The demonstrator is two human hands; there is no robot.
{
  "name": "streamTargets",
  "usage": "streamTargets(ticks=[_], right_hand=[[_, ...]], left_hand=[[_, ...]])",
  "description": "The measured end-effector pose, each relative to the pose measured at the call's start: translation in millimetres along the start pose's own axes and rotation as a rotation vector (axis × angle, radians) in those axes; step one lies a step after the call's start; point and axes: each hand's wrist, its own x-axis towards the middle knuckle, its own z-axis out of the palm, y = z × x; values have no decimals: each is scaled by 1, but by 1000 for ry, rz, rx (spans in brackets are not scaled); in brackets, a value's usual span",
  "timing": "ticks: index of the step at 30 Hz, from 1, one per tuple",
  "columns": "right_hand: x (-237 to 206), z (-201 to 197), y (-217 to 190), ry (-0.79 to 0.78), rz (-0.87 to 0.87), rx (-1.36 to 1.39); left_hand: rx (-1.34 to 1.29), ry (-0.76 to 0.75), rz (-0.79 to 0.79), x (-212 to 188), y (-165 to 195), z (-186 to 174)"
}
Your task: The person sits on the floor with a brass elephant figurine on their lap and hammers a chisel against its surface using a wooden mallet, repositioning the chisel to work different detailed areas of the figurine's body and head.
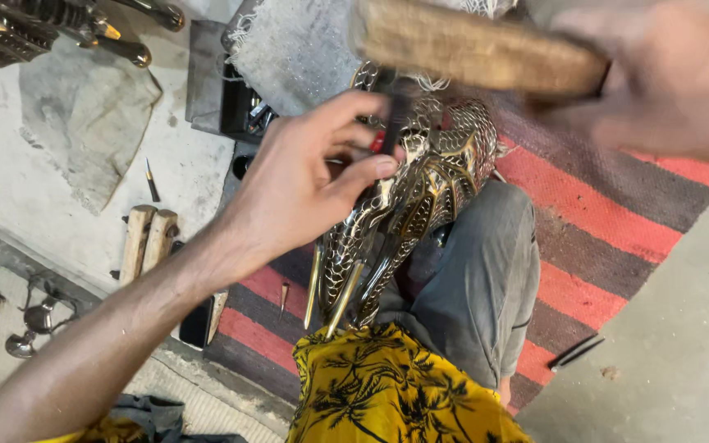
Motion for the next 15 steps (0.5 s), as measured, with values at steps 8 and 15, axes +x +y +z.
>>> streamTargets(ticks=[8,15], right_hand=[[37,-6,7,76,-427,115],[56,-12,-42,-42,-161,-56]], left_hand=[[-234,191,-64,-16,-15,23],[-318,367,-66,-32,-19,42]])
